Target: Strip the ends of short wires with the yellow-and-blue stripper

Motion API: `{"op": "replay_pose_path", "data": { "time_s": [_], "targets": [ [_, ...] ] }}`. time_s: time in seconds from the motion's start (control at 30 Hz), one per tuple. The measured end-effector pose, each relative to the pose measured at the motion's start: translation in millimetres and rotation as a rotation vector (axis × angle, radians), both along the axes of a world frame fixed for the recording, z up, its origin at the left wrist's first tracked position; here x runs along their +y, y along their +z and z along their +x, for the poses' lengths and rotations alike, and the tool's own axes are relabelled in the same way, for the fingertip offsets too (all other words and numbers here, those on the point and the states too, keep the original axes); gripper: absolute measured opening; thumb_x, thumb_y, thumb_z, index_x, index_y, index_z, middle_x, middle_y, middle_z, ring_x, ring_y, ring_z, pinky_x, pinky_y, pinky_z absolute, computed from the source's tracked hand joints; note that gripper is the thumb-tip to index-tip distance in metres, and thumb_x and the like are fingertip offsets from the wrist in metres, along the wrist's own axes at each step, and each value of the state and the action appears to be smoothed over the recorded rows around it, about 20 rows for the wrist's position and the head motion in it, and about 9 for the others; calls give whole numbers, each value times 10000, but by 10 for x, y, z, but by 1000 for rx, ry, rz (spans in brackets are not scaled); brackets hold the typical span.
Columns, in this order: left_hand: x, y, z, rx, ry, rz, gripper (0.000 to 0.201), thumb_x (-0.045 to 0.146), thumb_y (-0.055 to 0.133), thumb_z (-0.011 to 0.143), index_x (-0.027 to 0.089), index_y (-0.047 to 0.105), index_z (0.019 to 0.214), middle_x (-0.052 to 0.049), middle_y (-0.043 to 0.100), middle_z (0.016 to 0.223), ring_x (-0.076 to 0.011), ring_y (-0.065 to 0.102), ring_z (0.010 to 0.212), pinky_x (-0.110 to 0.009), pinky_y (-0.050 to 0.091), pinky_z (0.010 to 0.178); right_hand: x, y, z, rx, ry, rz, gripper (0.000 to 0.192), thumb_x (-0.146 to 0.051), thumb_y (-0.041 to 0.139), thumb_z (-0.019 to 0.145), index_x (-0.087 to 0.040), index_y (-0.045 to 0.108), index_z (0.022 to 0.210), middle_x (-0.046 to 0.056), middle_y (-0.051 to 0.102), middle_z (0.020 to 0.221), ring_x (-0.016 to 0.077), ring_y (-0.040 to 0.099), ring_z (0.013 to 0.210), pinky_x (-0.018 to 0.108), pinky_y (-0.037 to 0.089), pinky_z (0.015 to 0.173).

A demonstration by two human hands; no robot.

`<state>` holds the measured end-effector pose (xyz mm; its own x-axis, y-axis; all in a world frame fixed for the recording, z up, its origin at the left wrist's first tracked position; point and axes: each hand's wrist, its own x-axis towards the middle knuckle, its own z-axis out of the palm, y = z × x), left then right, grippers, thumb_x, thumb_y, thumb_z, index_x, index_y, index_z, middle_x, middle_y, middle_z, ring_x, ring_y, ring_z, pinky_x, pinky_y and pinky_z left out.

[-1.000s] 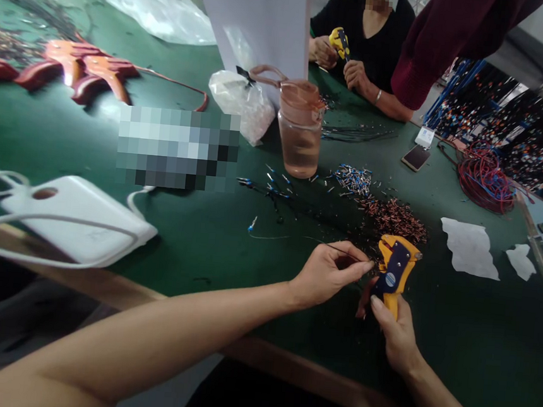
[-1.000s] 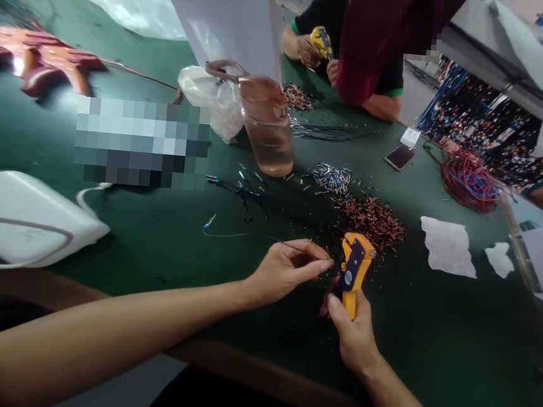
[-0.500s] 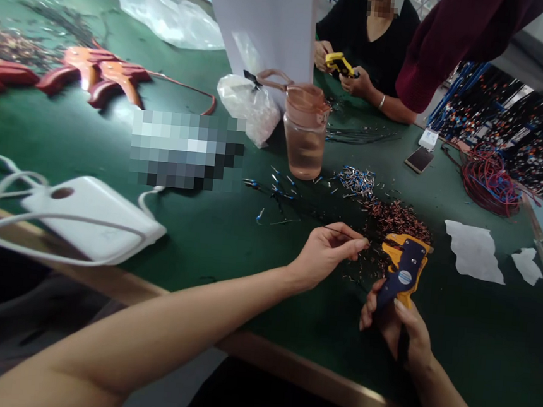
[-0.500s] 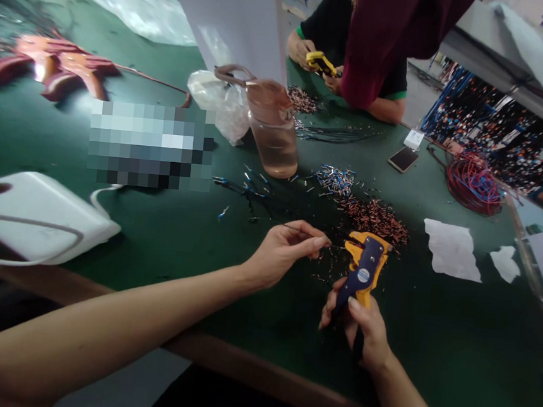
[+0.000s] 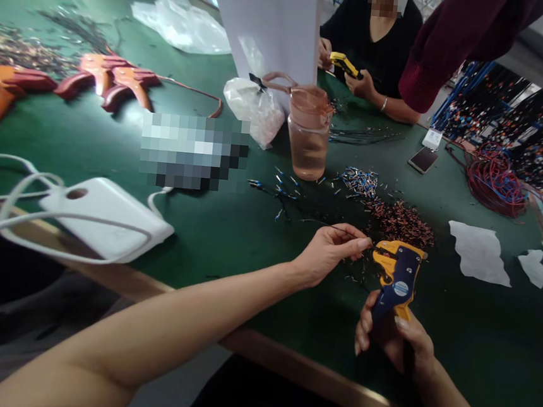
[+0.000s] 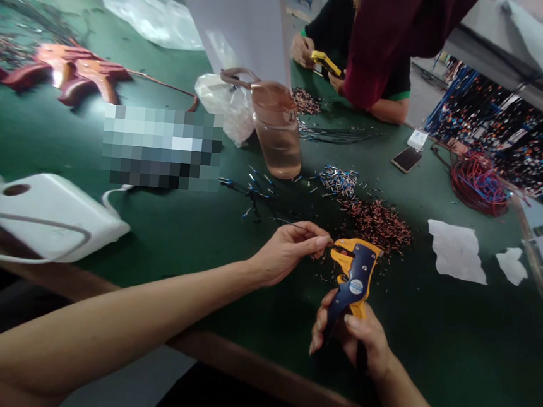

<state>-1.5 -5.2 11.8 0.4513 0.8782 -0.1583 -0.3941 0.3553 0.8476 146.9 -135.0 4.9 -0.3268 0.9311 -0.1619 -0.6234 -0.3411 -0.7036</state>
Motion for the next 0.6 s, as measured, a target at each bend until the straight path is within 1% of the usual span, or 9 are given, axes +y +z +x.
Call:
{"op": "replay_pose_path", "data": {
  "time_s": [0.17,0.3,0.37,0.43,0.5,0.53,0.6],
  "targets": [
    [2,-12,1,0,-14,5,288,346,846,571,140,683,687,19,645,597,-59,515,531,-205,419,540,-26,-12,-12,-4,-27,-22,307,-392,666,819,-151,616,1002,31,618,743,146,596,576,309,516,566],
    [-14,-7,-5,-4,-26,23,301,362,852,563,140,689,682,22,627,575,-63,510,532,-207,421,545,-51,-23,-5,-28,-14,-34,278,-404,669,821,-157,601,926,3,584,661,113,549,484,271,494,498],
    [-21,4,-10,-4,-28,31,302,366,855,560,142,693,680,23,627,572,-64,512,536,-208,425,552,-62,-32,2,-62,-26,-30,262,-407,667,827,-165,583,883,-21,551,600,90,493,419,234,461,442],
    [-24,16,-14,2,-26,36,297,364,856,560,143,698,680,20,635,576,-66,515,540,-207,427,554,-67,-37,7,-81,-58,-14,233,-395,647,847,-175,570,849,-49,505,542,63,409,355,191,399,376],
    [-24,23,-14,6,-30,37,292,366,853,565,145,702,682,10,656,597,-66,517,539,-206,428,553,-62,-33,3,-80,-91,6,209,-382,623,866,-181,571,838,-63,479,518,50,353,328,169,353,344],
    [-24,25,-13,7,-34,38,289,371,847,573,146,705,685,2,670,615,-65,518,539,-206,429,553,-55,-28,-4,-79,-104,12,203,-379,617,870,-183,575,840,-63,478,522,50,351,330,170,353,345],
    [-21,22,-10,8,-35,48,283,383,831,597,145,710,692,-16,697,659,-66,519,539,-211,434,554,-33,-16,-24,-86,-123,14,215,-398,626,856,-186,587,862,-49,499,555,66,395,361,195,393,379]
  ]
}}
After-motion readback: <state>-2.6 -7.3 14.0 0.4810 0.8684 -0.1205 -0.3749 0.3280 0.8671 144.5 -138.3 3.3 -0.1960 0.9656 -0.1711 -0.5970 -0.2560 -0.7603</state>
